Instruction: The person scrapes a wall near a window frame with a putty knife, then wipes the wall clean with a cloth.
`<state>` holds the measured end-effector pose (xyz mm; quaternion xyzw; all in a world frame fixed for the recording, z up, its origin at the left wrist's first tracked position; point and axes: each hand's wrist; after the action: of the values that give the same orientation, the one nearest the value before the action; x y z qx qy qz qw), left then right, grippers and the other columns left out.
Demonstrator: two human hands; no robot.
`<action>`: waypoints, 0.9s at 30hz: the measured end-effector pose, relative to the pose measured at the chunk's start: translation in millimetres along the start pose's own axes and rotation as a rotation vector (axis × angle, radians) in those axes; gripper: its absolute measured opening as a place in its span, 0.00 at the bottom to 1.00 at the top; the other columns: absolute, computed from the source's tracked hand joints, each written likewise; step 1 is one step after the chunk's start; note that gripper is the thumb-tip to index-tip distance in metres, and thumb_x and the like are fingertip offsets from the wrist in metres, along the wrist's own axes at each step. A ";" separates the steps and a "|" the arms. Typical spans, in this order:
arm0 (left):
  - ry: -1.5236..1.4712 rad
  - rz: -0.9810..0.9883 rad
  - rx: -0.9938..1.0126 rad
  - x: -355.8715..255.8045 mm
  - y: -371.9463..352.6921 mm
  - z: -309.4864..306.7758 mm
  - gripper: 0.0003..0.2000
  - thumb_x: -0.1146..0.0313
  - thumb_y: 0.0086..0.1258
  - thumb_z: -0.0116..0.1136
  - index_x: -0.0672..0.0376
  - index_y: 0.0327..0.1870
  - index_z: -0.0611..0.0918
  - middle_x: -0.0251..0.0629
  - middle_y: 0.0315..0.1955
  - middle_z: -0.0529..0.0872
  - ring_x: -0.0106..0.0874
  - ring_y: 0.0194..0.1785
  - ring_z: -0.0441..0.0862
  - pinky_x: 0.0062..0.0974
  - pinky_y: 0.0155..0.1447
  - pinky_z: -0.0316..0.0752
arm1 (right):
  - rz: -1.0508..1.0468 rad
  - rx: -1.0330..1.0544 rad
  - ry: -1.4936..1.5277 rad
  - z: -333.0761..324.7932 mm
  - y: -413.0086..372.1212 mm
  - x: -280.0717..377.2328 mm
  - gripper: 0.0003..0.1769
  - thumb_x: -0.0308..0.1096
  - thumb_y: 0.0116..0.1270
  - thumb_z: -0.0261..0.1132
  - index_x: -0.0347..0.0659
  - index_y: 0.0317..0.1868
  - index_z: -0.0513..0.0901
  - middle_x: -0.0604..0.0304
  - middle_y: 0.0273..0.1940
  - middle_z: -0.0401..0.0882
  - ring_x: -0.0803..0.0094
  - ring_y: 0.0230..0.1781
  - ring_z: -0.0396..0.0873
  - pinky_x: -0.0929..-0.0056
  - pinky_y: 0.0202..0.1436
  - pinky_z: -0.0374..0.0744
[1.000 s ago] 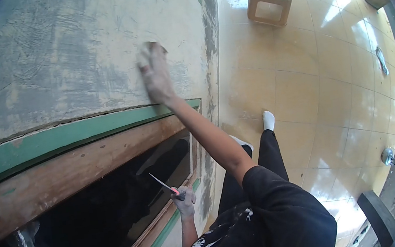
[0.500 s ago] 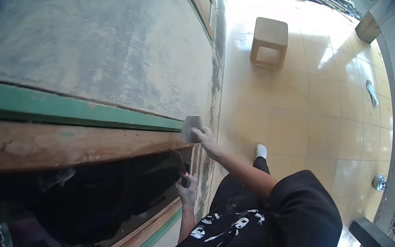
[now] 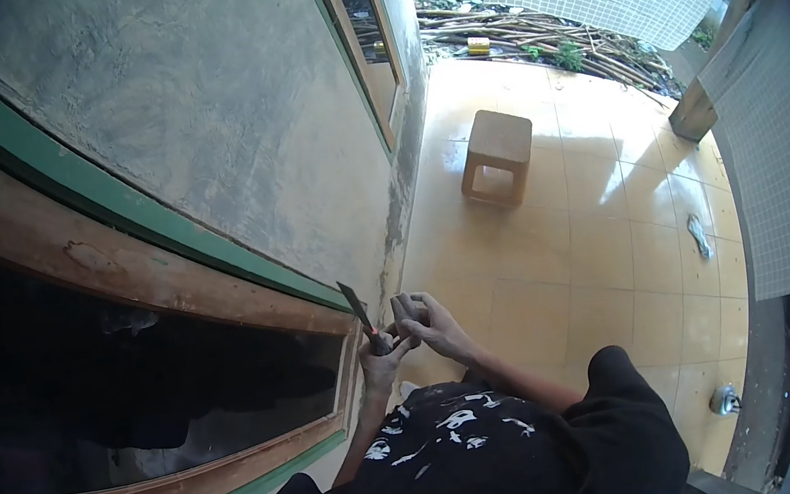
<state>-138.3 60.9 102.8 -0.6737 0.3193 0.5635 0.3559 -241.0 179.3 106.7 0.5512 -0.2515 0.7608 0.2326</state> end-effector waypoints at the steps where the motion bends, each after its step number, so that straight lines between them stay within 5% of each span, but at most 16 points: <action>1: -0.127 -0.004 -0.023 -5.2 2.2 8.3 0.15 0.74 0.54 0.74 0.57 0.23 0.74 0.18 0.19 0.69 0.13 0.22 0.65 0.16 0.28 0.65 | -0.039 -0.043 -0.001 -5.4 -0.1 -0.5 0.26 0.33 0.71 0.61 0.31 0.63 0.62 0.50 0.48 0.78 0.69 0.46 0.80 0.72 0.49 0.78; 2: -0.253 -0.011 -0.043 -7.6 4.3 16.0 0.23 0.78 0.54 0.74 0.51 0.16 0.65 0.17 0.17 0.64 0.12 0.20 0.61 0.16 0.24 0.58 | -0.077 -0.089 -0.001 -10.8 -0.2 -1.5 0.25 0.32 0.71 0.60 0.32 0.63 0.62 0.50 0.48 0.78 0.69 0.46 0.80 0.72 0.49 0.78; 4: -0.195 -0.038 -0.034 -0.2 9.5 25.8 0.22 0.77 0.53 0.74 0.53 0.17 0.66 0.18 0.17 0.66 0.12 0.22 0.64 0.16 0.26 0.62 | -0.100 -0.128 0.002 -23.1 -3.5 3.3 0.28 0.32 0.67 0.62 0.33 0.63 0.63 0.47 0.46 0.80 0.65 0.41 0.82 0.69 0.43 0.81; 6: -0.071 -0.093 -0.032 15.3 20.5 34.6 0.20 0.76 0.52 0.75 0.56 0.19 0.68 0.20 0.19 0.71 0.13 0.25 0.69 0.16 0.30 0.71 | -0.074 -0.156 -0.331 -39.0 -7.9 16.8 0.27 0.35 0.66 0.64 0.32 0.61 0.65 0.47 0.47 0.78 0.62 0.46 0.79 0.65 0.52 0.77; 10: -0.104 -0.013 -0.064 21.1 32.4 70.2 0.18 0.81 0.53 0.70 0.55 0.18 0.69 0.22 0.19 0.72 0.16 0.24 0.71 0.20 0.28 0.69 | -0.261 -0.445 -0.982 -51.8 -7.2 15.8 0.30 0.38 0.65 0.64 0.32 0.61 0.65 0.49 0.44 0.75 0.61 0.44 0.75 0.63 0.53 0.74; 14: -0.173 -0.192 0.099 -22.5 33.2 79.3 0.17 0.82 0.53 0.67 0.54 0.19 0.68 0.21 0.18 0.70 0.16 0.24 0.69 0.20 0.29 0.66 | -0.231 -0.571 -0.680 -65.9 5.7 4.2 0.33 0.41 0.63 0.66 0.31 0.62 0.64 0.49 0.44 0.73 0.59 0.47 0.76 0.61 0.53 0.75; 16: -0.120 -0.170 0.115 -20.6 38.5 79.8 0.17 0.81 0.53 0.68 0.54 0.20 0.69 0.20 0.19 0.68 0.15 0.25 0.67 0.19 0.30 0.64 | 0.189 -0.152 0.299 -81.4 14.6 7.0 0.36 0.40 0.65 0.66 0.31 0.65 0.59 0.51 0.49 0.75 0.64 0.47 0.79 0.68 0.50 0.77; 17: -0.170 -0.130 0.139 -20.0 40.8 80.9 0.16 0.80 0.53 0.68 0.54 0.21 0.69 0.20 0.20 0.68 0.15 0.26 0.67 0.19 0.30 0.64 | 0.244 -0.032 0.462 -87.1 18.3 11.6 0.32 0.37 0.66 0.65 0.31 0.65 0.62 0.50 0.51 0.77 0.65 0.47 0.80 0.72 0.50 0.78; 22: -0.100 -0.263 0.079 -6.1 45.1 77.8 0.10 0.73 0.59 0.67 0.58 0.24 0.76 0.23 0.20 0.72 0.16 0.25 0.71 0.19 0.27 0.67 | 0.158 0.030 0.173 -83.2 43.3 6.9 0.20 0.32 0.71 0.60 0.30 0.59 0.73 0.52 0.41 0.83 0.69 0.41 0.83 0.73 0.48 0.80; 24: -0.196 -0.341 -0.025 1.9 51.1 77.7 0.09 0.66 0.64 0.66 0.62 0.36 0.82 0.26 0.20 0.75 0.18 0.20 0.74 0.18 0.18 0.66 | 0.075 -0.161 0.181 -80.2 59.5 10.9 0.19 0.35 0.73 0.57 0.32 0.58 0.72 0.53 0.37 0.82 0.70 0.36 0.84 0.77 0.37 0.82; 25: -0.189 -0.316 -0.048 -0.9 51.9 77.0 0.17 0.61 0.68 0.61 0.66 0.50 0.79 0.28 0.19 0.76 0.21 0.16 0.75 0.19 0.11 0.62 | 0.125 -0.249 0.172 -74.3 66.2 22.7 0.16 0.38 0.74 0.57 0.35 0.54 0.75 0.60 0.29 0.78 0.76 0.24 0.79 0.79 0.22 0.76; 27: -0.217 -0.287 -0.071 0.7 57.8 72.0 0.18 0.60 0.69 0.59 0.65 0.53 0.77 0.29 0.19 0.76 0.21 0.15 0.74 0.19 0.12 0.63 | 0.178 -0.219 0.100 -79.0 84.7 20.7 0.16 0.40 0.74 0.57 0.36 0.53 0.75 0.64 0.26 0.74 0.78 0.20 0.75 0.80 0.19 0.72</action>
<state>-224.5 89.9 87.1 -0.6595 0.1596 0.5873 0.4411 -357.4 166.6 94.8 0.4596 -0.3690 0.7729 0.2352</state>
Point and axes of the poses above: each hand's wrist, its own y-axis towards the middle knuckle, its own z-axis out of the palm, x = y × z
